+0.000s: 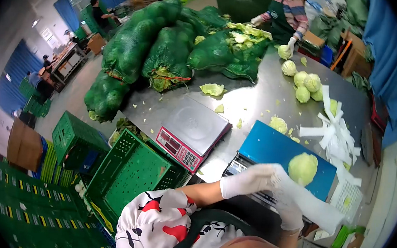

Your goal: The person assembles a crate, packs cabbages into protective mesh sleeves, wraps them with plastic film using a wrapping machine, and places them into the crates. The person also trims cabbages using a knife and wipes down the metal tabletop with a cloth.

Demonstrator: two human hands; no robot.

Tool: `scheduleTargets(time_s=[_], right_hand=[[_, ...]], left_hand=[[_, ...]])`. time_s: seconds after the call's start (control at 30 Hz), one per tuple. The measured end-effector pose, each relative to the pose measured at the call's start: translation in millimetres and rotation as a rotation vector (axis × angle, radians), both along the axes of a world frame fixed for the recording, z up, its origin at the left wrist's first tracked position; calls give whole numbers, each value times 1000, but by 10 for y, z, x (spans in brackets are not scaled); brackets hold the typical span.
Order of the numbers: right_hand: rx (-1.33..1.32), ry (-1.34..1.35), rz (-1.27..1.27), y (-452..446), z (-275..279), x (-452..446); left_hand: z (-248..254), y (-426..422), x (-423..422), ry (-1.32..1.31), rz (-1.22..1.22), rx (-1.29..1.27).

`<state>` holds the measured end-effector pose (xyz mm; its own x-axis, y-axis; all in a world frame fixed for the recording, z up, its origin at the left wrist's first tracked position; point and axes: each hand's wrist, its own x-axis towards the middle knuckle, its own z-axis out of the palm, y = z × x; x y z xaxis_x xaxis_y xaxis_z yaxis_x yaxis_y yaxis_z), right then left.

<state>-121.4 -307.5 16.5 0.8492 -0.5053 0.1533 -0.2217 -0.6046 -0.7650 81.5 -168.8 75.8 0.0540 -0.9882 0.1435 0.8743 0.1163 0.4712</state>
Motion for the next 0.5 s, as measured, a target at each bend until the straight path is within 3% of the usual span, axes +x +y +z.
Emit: scheduleTargets(time_s=[0.07,0.1,0.13,0.17,0.23,0.27,0.3,0.33,0.4,0.47,0.5], right_hand=[[897,0,93,195,404,84],[1352,-29,109,253,642,71],[1429,-97,87,258,683,12],[1355,-228,55,219,644,-29],[1219,-473,5,138,594,-52],[1284,-528,-14,124,660,-51],[1274,-609,110,174,885,27],[1166,-632,-11,217,834,35],[1354,-780,-109,317,889,103],[724,-519,-232,330,796,-66],[419,-368,-280,333,707,-166]], left_hand=[[-97,63,43,188,13,24],[-162,26,49,276,-146,-114],[-209,-1,15,379,-302,-252],[223,167,-98,-90,-91,244],[-95,251,-193,-197,-368,338],[-112,236,-288,-250,-431,375],[-277,239,-270,-274,-426,348],[-442,245,-254,-298,-419,320],[-500,232,-101,-264,-471,330],[-320,235,-109,-317,-36,330],[-161,201,-54,-280,8,293]])
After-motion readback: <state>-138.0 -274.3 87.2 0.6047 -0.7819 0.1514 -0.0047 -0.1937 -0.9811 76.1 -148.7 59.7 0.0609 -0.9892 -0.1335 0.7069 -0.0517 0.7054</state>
